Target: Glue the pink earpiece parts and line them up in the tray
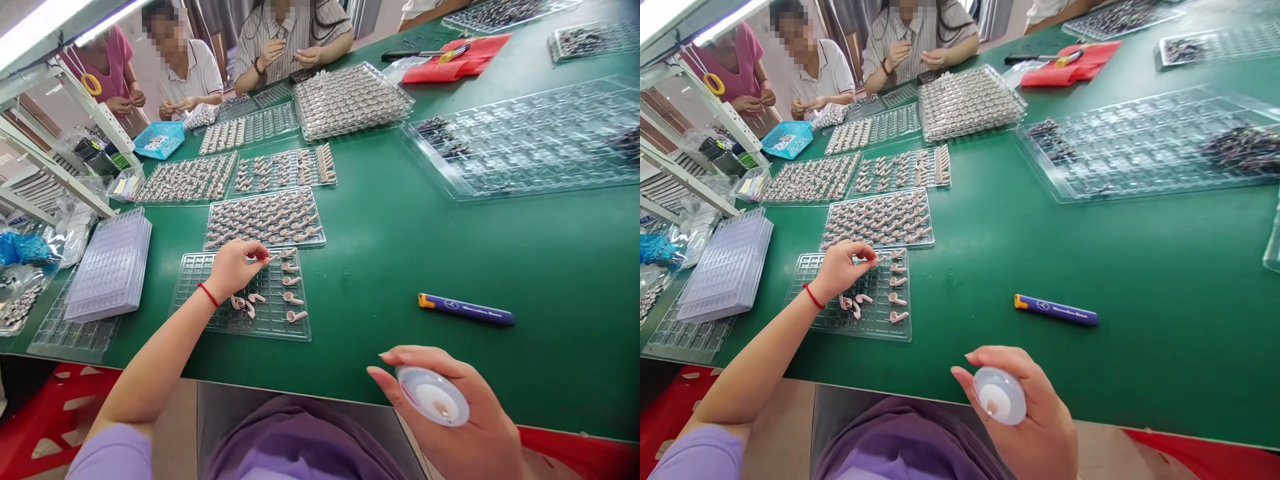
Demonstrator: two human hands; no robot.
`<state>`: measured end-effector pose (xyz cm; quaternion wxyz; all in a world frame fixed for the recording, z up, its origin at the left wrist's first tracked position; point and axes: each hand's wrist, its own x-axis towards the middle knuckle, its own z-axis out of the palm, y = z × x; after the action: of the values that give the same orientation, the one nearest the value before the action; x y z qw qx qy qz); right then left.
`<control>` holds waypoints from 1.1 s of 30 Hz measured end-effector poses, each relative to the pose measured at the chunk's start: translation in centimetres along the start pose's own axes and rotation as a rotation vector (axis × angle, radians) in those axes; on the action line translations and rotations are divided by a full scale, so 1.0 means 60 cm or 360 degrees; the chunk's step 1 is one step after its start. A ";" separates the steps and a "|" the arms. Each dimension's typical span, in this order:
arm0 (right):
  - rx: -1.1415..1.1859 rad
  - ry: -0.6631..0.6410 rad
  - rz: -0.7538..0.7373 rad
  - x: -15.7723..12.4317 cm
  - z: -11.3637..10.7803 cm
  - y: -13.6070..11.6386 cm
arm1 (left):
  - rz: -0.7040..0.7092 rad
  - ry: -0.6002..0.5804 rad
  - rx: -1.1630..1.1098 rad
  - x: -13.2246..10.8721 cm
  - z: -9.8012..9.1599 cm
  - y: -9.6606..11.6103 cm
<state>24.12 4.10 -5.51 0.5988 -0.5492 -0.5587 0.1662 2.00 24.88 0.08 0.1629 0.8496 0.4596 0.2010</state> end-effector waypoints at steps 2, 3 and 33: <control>0.0004 0.0000 0.0009 0.000 -0.001 -0.001 | 0.0005 -0.0036 0.0020 0.005 0.006 0.004; 0.0005 -0.0002 0.0011 -0.001 -0.001 -0.001 | 0.0007 -0.0056 0.0030 0.008 0.008 0.006; -0.0033 -0.0116 0.0402 0.003 -0.011 0.000 | -0.0280 -0.0305 0.0197 -0.096 -0.049 0.073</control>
<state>24.75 3.94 -5.26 0.5468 -0.6149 -0.5081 0.2545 0.83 17.96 3.54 0.1703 0.8297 0.5263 0.0752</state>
